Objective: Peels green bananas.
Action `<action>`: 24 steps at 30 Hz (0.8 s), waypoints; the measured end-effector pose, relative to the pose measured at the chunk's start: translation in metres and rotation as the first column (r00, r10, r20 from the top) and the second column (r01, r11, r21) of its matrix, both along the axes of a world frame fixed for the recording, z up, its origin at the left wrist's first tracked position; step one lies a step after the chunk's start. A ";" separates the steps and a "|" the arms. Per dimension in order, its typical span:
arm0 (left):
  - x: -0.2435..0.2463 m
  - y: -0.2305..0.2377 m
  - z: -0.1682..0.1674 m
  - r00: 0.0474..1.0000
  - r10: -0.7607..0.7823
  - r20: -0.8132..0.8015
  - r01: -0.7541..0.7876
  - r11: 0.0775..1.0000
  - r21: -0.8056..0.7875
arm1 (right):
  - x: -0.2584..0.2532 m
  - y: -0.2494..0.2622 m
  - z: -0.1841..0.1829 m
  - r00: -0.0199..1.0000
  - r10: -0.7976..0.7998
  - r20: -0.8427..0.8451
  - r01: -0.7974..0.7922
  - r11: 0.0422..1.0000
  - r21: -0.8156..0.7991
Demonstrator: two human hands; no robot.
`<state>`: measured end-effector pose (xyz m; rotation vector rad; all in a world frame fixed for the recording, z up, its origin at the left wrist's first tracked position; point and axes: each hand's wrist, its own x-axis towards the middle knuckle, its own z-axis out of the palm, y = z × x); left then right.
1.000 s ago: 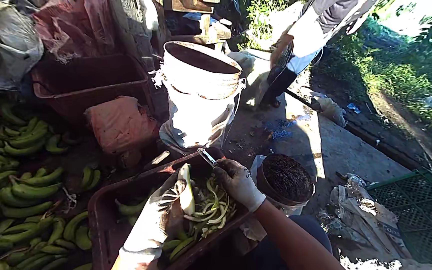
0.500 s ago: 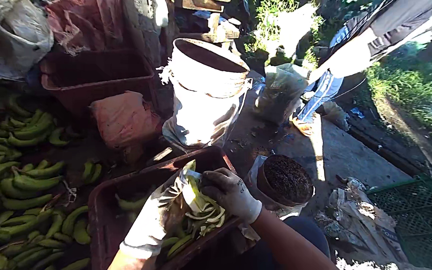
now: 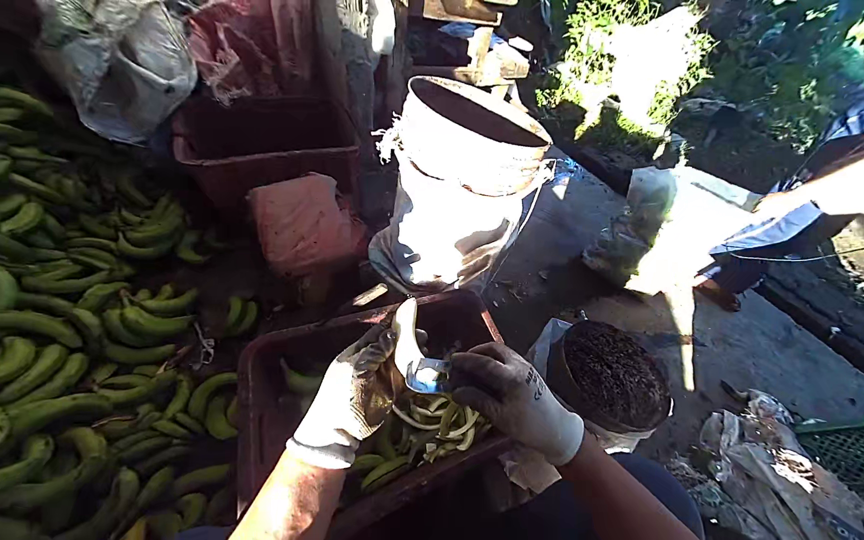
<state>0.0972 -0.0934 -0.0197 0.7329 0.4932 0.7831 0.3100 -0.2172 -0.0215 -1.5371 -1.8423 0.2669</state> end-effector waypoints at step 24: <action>-0.039 0.021 0.046 0.962 0.216 -0.166 -0.165 0.946 0.279 | 0.014 0.060 0.168 0.840 -0.321 -0.438 0.540 0.580 0.611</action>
